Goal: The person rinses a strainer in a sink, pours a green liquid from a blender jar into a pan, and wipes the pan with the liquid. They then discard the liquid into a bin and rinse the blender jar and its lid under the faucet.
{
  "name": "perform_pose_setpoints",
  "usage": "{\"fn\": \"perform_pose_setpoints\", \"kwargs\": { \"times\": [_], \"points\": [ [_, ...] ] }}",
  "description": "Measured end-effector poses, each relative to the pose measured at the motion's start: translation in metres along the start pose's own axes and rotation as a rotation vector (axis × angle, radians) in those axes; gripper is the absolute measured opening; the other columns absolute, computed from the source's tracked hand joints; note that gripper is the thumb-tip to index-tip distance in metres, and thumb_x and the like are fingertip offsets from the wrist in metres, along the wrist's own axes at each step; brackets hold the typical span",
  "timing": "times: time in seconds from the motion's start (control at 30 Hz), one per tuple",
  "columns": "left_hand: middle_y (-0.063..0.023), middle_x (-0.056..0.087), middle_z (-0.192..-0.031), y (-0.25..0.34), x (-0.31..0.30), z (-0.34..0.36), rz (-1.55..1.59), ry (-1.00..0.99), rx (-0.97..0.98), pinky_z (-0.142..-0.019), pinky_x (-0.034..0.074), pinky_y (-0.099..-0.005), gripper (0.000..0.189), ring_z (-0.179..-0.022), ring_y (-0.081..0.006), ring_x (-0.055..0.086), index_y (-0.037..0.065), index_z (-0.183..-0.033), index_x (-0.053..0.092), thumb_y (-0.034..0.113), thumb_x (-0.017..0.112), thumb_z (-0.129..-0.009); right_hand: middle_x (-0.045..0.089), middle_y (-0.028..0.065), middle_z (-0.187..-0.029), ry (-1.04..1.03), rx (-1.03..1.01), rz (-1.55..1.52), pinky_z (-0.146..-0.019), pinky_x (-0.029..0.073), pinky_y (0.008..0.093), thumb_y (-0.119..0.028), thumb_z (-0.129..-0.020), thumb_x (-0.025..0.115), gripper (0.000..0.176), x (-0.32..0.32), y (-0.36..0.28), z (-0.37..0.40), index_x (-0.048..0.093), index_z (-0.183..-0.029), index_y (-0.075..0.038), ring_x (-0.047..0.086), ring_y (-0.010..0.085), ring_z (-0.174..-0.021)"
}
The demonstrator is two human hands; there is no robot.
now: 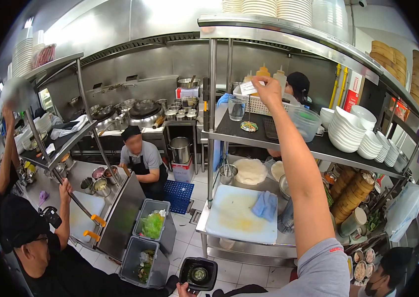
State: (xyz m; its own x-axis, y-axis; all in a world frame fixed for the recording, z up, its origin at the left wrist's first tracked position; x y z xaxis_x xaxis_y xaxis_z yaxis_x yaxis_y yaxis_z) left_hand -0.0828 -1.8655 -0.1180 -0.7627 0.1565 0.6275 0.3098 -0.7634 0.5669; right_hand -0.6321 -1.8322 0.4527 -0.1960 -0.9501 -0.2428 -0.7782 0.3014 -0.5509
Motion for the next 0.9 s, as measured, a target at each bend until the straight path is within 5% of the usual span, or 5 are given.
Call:
{"fn": "perform_pose_setpoints", "kwargs": {
  "times": [0.37,0.5,0.7,0.8,0.9],
  "points": [
    [-0.0101,0.052,-0.123,-0.006,-0.013,0.017,-0.012,0.017,0.038,-0.093,0.044,-0.0520,0.046,-0.112,-0.0303,0.051,0.018,-0.127,0.046,0.028,0.064,-0.086,0.071,0.0157,-0.073,-0.189,0.035,0.251,-0.070,0.053,0.0370,-0.030,-0.070,0.083,0.026,0.030,0.074,0.048,0.077,-0.078,-0.006,0.070,0.0280,-0.071],
    [-0.0036,0.055,-0.117,-0.001,-0.008,0.023,0.008,-0.013,0.031,-0.089,0.046,-0.0504,0.038,-0.108,-0.0266,0.053,0.017,-0.121,0.044,0.020,0.061,-0.088,0.067,0.0205,-0.101,-0.154,-0.072,0.394,-0.085,0.047,0.0448,-0.044,-0.077,0.076,0.047,0.032,0.104,0.056,0.072,-0.100,-0.004,0.063,0.0351,-0.097],
    [-0.0049,0.055,-0.113,-0.008,-0.020,0.017,-0.043,-0.034,-0.024,-0.080,0.047,-0.0418,0.042,-0.102,-0.0202,0.054,0.016,-0.122,0.041,0.022,0.066,-0.089,0.068,0.0198,-0.085,-0.216,-0.338,0.762,-0.073,0.050,0.0486,-0.047,-0.086,0.064,0.042,0.028,0.086,0.074,0.075,-0.088,-0.007,0.065,0.0408,-0.078],
    [-0.0044,0.054,-0.109,-0.002,-0.012,0.030,-0.093,-0.013,-0.034,-0.085,0.042,-0.0422,0.041,-0.101,-0.0179,0.052,0.016,-0.120,0.042,0.027,0.067,-0.088,0.060,0.0144,-0.126,-0.059,-0.246,0.834,-0.090,0.045,0.0525,-0.054,-0.090,0.057,0.050,0.030,0.099,0.071,0.070,-0.113,-0.012,0.057,0.0386,-0.111],
    [-0.0045,0.053,-0.108,-0.006,-0.016,0.042,-0.084,0.011,-0.033,-0.086,0.042,-0.0428,0.043,-0.098,-0.0174,0.052,0.017,-0.119,0.041,0.029,0.067,-0.088,0.051,0.0113,-0.138,0.032,-0.240,0.792,-0.097,0.041,0.0548,-0.055,-0.092,0.053,0.052,0.016,0.079,0.092,0.066,-0.122,-0.015,0.050,0.0387,-0.121]
  ]
}}
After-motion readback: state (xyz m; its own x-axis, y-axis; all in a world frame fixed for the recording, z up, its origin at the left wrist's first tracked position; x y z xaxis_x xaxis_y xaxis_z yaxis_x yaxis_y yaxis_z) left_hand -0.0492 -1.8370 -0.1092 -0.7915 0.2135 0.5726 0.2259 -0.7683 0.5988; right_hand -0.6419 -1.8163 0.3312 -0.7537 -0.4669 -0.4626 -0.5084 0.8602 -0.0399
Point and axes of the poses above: each hand's wrist, its own z-axis away from the middle knuckle, its own x-axis out of the palm, y = z × x, the point moved 3 cm from there along -z, towards the middle knuckle
